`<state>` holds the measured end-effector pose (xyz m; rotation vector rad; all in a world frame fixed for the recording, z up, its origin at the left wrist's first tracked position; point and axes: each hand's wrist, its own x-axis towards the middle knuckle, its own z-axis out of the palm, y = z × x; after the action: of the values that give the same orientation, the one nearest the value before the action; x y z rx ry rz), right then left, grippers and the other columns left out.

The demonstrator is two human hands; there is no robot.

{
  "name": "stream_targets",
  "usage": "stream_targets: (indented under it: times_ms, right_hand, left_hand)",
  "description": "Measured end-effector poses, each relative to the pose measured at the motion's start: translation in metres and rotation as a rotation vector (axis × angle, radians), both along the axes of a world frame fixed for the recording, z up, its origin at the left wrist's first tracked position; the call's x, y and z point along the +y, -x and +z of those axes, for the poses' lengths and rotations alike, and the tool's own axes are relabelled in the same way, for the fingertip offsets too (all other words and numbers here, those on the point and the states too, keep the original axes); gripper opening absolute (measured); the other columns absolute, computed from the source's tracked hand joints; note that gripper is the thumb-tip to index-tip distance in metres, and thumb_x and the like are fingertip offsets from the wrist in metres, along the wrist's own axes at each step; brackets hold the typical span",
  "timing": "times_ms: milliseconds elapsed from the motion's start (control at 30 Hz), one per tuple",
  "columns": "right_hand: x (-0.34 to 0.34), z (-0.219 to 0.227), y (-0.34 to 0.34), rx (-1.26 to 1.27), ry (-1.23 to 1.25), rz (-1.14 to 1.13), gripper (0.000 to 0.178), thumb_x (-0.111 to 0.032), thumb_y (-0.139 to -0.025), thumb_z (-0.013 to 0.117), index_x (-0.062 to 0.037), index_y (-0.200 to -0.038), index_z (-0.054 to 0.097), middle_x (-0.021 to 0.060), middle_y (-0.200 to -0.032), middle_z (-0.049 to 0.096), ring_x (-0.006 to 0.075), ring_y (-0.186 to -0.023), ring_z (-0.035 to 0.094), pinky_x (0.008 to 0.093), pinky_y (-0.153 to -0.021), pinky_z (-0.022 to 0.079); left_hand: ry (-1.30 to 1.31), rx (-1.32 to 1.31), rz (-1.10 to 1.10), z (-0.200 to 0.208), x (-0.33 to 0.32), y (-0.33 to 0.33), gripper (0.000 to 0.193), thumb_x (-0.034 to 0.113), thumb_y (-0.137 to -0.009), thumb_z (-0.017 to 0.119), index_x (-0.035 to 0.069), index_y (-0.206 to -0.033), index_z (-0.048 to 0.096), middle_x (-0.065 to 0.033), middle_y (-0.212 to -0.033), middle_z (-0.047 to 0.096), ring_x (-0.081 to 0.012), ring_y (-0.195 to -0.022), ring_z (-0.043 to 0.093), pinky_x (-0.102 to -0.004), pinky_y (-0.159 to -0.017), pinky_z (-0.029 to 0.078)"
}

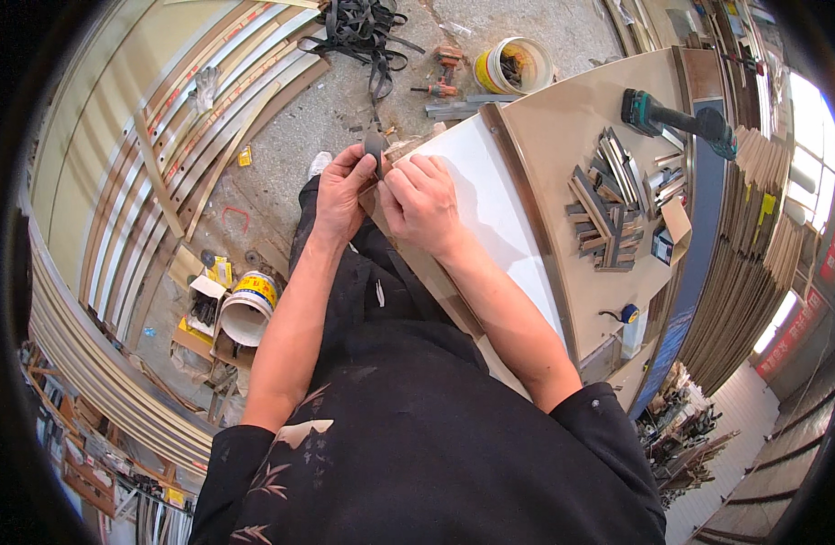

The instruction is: The person assembles a long wooden frame by attaching trim pieces to a white panel. They use a cordless drill to secure the trim, then apply and cut a black strip along the edge with scissors. The person flips the panel and continues attaching trim to the opposite side.

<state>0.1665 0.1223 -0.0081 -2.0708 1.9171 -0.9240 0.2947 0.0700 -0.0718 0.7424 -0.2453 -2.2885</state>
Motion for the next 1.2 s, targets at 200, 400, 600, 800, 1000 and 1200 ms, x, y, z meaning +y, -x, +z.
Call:
stream_targets:
  times_ms: [200, 400, 600, 800, 1000, 1200]
  right_hand:
    - [0.006, 0.01, 0.003, 0.02, -0.06, 0.018, 0.019, -0.002, -0.074, 0.07, -0.0066, -0.073, 0.051, 0.0067, -0.069, 0.051, 0.0269, -0.066, 0.052, 0.0386, -0.064, 0.038]
    - [0.013, 0.002, 0.004, 0.0, 0.008, 0.024, 0.022, -0.002, -0.074, 0.071, -0.0072, -0.071, 0.05, 0.0058, -0.067, 0.049, 0.0255, -0.065, 0.05, 0.0379, -0.063, 0.038]
    - [0.017, -0.004, 0.005, -0.067, 0.069, 0.032, 0.024, -0.002, -0.073, 0.071, -0.0078, -0.068, 0.048, 0.0051, -0.065, 0.048, 0.0247, -0.062, 0.049, 0.0371, -0.063, 0.037]
    - [0.017, 0.005, 0.004, -0.034, 0.045, -0.003, 0.022, -0.004, -0.073, 0.071, -0.0079, -0.069, 0.05, 0.005, -0.066, 0.048, 0.0246, -0.064, 0.05, 0.037, -0.063, 0.038]
    - [0.023, 0.011, 0.0, -0.022, -0.013, -0.063, 0.02, -0.006, -0.075, 0.072, -0.0077, -0.072, 0.052, 0.0051, -0.068, 0.051, 0.0244, -0.068, 0.052, 0.0371, -0.064, 0.039]
    - [0.033, 0.016, 0.002, -0.054, -0.039, -0.068, 0.019, -0.006, -0.074, 0.072, -0.0069, -0.073, 0.053, 0.0056, -0.069, 0.051, 0.0243, -0.068, 0.052, 0.0373, -0.064, 0.04]
  left_hand:
    - [0.016, -0.004, -0.011, 0.005, -0.001, 0.0, 0.015, 0.008, -0.096, 0.066, 0.002, -0.109, 0.066, -0.0041, -0.101, 0.07, -0.0106, -0.089, 0.066, -0.0259, -0.08, 0.054]
    - [0.012, 0.052, -0.004, -0.001, -0.002, -0.001, 0.016, 0.006, -0.098, 0.06, 0.003, -0.113, 0.064, -0.0069, -0.104, 0.071, -0.0144, -0.094, 0.068, -0.0291, -0.087, 0.054]
    - [-0.018, 0.016, -0.027, 0.001, -0.001, -0.003, 0.017, 0.008, -0.096, 0.061, 0.004, -0.113, 0.065, -0.0074, -0.105, 0.071, -0.0162, -0.094, 0.068, -0.0307, -0.088, 0.054]
    - [0.002, 0.02, -0.169, -0.006, -0.02, -0.007, 0.013, 0.009, -0.096, 0.063, 0.006, -0.108, 0.065, -0.0077, -0.102, 0.071, -0.0156, -0.093, 0.068, -0.0307, -0.087, 0.055]
    - [0.09, 0.012, -0.189, -0.005, -0.028, -0.005, 0.007, 0.009, -0.098, 0.063, 0.007, -0.104, 0.063, -0.0056, -0.101, 0.069, -0.0148, -0.094, 0.066, -0.0289, -0.088, 0.053]
    - [0.122, -0.02, -0.133, -0.003, -0.015, -0.007, 0.007, 0.008, -0.096, 0.066, 0.009, -0.102, 0.063, -0.0014, -0.1, 0.069, -0.012, -0.092, 0.064, -0.0266, -0.085, 0.051]
